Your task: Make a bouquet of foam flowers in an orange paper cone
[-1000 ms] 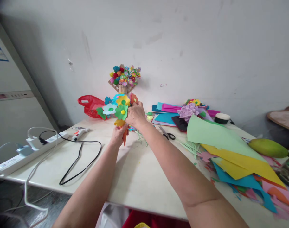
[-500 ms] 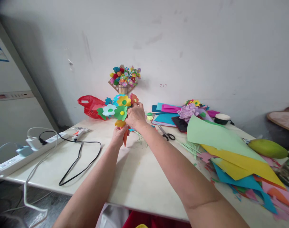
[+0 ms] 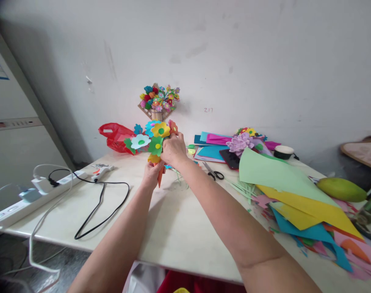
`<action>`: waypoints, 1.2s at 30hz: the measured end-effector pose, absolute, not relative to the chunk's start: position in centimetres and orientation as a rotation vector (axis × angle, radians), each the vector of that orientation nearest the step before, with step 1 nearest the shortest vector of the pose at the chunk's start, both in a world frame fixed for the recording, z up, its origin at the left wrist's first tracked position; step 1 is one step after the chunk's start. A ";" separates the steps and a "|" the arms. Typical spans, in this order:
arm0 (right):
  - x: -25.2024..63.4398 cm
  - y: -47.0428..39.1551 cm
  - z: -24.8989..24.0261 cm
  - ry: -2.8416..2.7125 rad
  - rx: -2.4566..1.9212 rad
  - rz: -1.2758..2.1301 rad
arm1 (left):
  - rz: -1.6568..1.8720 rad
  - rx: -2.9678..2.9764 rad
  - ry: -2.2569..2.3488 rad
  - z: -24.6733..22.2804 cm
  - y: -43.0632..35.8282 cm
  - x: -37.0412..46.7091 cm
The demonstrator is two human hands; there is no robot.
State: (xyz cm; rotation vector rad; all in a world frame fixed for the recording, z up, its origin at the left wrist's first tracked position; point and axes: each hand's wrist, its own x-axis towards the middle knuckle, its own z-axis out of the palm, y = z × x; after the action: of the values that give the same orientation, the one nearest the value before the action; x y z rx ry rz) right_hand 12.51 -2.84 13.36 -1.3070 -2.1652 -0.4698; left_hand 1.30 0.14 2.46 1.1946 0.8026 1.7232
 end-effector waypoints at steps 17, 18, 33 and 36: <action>12.8 -2.7 13.3 -2.186 -1.318 -0.433 | 1.771 1.218 0.860 2.6 0.2 1.4; 12.8 -2.7 13.3 -2.188 -1.314 -0.439 | 1.771 1.224 0.863 2.6 0.2 1.4; 12.8 -2.9 13.7 -2.282 -1.264 -0.506 | 1.768 1.247 0.934 2.4 0.2 1.8; 13.1 -2.9 13.5 -2.255 -1.213 -0.503 | 1.777 1.214 0.938 2.6 0.2 1.8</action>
State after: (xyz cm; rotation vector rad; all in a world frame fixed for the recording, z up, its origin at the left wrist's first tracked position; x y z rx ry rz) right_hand 13.07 -2.90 13.53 -1.2128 -2.2550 -0.5029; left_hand 1.76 0.15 2.57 1.2137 0.9376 1.7766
